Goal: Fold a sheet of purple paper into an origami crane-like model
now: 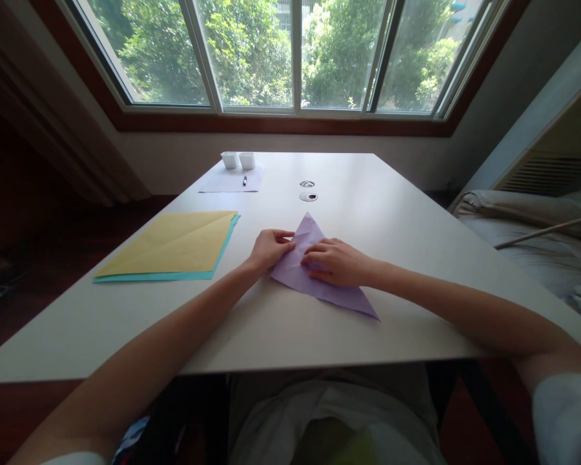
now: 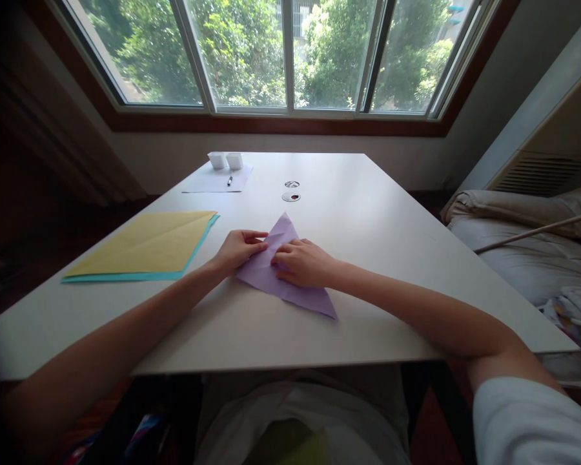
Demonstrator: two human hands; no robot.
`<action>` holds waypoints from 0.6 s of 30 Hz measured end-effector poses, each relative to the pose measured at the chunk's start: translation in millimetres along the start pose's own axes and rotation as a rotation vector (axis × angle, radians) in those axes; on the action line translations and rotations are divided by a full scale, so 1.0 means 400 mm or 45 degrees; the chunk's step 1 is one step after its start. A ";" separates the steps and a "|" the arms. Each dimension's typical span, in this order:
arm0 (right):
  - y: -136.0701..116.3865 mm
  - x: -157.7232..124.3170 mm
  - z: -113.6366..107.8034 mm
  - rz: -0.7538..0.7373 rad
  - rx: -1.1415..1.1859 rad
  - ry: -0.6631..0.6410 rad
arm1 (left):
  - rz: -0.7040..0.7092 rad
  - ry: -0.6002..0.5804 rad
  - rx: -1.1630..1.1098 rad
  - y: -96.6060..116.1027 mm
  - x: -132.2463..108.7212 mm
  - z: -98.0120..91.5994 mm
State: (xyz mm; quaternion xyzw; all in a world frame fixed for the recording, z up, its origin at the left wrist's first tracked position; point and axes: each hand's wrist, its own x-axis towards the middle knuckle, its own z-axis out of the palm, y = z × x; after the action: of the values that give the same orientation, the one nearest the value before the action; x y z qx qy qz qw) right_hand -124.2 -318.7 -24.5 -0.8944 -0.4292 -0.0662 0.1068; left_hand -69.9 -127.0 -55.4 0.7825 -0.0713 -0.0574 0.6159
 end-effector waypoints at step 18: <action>0.015 -0.041 0.057 -0.084 0.084 0.126 | 0.693 0.019 1.393 0.061 -0.007 0.002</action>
State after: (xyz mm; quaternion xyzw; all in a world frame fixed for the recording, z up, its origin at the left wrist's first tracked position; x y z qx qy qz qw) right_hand -129.0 -328.9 -50.6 -0.8714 -0.4546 -0.0997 0.1552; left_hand -73.8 -133.0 -32.0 0.9394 -0.2837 0.1524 0.1179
